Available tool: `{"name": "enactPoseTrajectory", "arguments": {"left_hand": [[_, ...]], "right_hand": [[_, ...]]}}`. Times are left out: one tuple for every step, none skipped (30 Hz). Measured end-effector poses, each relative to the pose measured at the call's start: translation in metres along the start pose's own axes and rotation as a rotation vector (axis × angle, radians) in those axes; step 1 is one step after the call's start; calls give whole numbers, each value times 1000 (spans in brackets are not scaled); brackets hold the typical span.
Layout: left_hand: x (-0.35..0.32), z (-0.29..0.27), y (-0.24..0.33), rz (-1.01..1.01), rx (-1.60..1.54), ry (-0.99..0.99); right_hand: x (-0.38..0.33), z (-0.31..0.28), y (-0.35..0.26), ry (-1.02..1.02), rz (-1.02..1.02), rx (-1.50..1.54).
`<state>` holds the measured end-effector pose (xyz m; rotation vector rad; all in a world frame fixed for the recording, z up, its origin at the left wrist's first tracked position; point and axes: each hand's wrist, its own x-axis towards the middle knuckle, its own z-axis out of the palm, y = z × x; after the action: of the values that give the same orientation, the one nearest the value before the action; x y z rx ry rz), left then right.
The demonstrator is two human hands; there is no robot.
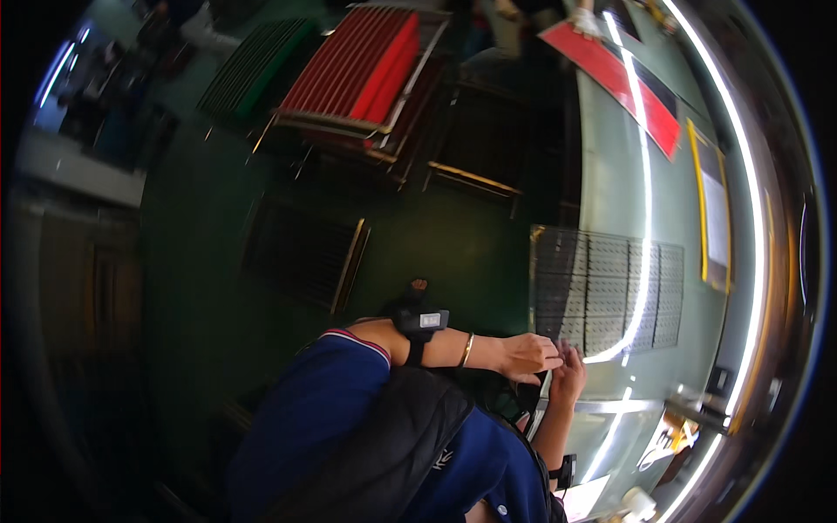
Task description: Inspecting and organizing printed component sheets using a transparent grid and logging production details on a form.
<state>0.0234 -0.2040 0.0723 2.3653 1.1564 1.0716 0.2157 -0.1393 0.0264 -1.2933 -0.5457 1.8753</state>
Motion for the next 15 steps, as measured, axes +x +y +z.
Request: {"name": "enactPoseTrajectory", "arguments": {"left_hand": [[-17, -11, -8, -49, 9, 30], [-32, -22, -12, -138, -47, 94], [-45, -37, -21, -212, -103, 149], [-63, -57, -34, -331, -99, 150], [-89, -62, -51, -443, -39, 199], [-118, -78, -67, -550, 5, 197], [-151, -92, -79, -755, 19, 165], [-185, -108, -87, -950, 31, 146], [-217, -127, -90, -1140, 81, 71], [-259, -134, -97, -1302, 110, 21], [-303, -136, -97, -1425, 133, 146], [-348, -137, -100, -1532, 153, 112], [-384, -140, -98, -1719, 104, 127], [-418, -142, -93, -1802, 90, 29], [-427, -149, -88, -1956, 52, -1]], "right_hand": [[-6, 13, -4, 73, -24, -64], [-6, 15, -6, 105, -26, -145], [-3, 15, -9, 143, -38, -212], [2, 8, -8, 173, -74, -254], [2, 5, -6, 155, -64, -282], [3, 6, -5, 244, -122, -320], [6, 5, -5, 330, -183, -356], [9, -2, -6, 314, -178, -373], [14, -11, -7, 358, -236, -441], [19, -17, -9, 396, -294, -511], [25, -20, -8, 409, -351, -496], [33, -29, -10, 398, -358, -509], [39, -38, -12, 392, -366, -522], [42, -41, -13, 382, -374, -533], [42, -43, -17, 453, -376, -577]]}}
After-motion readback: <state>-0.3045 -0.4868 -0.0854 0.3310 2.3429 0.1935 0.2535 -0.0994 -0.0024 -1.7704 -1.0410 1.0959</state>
